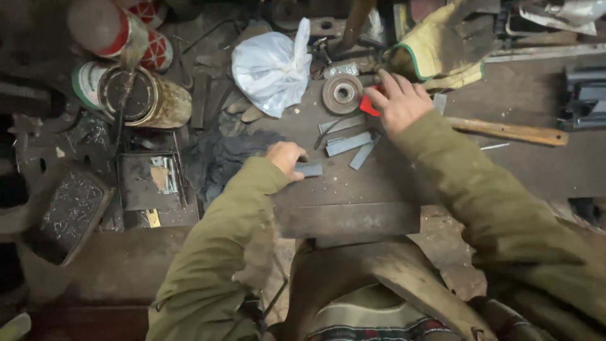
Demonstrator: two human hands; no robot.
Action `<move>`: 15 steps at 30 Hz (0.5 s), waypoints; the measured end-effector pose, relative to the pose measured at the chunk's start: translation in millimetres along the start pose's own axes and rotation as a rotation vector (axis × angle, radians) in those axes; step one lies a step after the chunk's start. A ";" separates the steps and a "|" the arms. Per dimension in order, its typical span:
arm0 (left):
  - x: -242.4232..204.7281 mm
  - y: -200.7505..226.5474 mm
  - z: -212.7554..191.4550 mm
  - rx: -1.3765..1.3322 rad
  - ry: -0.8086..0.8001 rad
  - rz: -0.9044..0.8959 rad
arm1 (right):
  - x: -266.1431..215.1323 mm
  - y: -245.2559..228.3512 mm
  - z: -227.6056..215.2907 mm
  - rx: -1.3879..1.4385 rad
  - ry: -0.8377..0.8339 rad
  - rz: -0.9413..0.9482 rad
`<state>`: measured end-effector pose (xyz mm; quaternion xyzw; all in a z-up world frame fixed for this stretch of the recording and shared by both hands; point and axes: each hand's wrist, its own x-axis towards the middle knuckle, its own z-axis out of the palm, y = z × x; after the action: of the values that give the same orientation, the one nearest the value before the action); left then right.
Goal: The person is measuring, marking with a pencil, and organizing metal profiles on a workbench in a workshop.
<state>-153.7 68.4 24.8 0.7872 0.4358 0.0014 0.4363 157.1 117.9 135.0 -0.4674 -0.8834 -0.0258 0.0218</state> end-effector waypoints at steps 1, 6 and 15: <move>3.1 -0.6 -4.9 0.043 0.058 0.066 | 2.9 9.1 7.7 -0.069 0.014 0.014; -13.2 23.3 -19.8 0.113 0.042 0.073 | 6.4 12.0 -0.1 -0.006 -0.026 0.018; -12.1 4.7 48.9 0.349 0.356 0.090 | -89.5 24.0 -107.6 0.331 -0.005 0.157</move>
<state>-139.3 25.5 2.3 0.8566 0.4638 0.0843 0.2097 228.8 50.5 237.3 -0.5252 -0.8363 0.1229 0.0979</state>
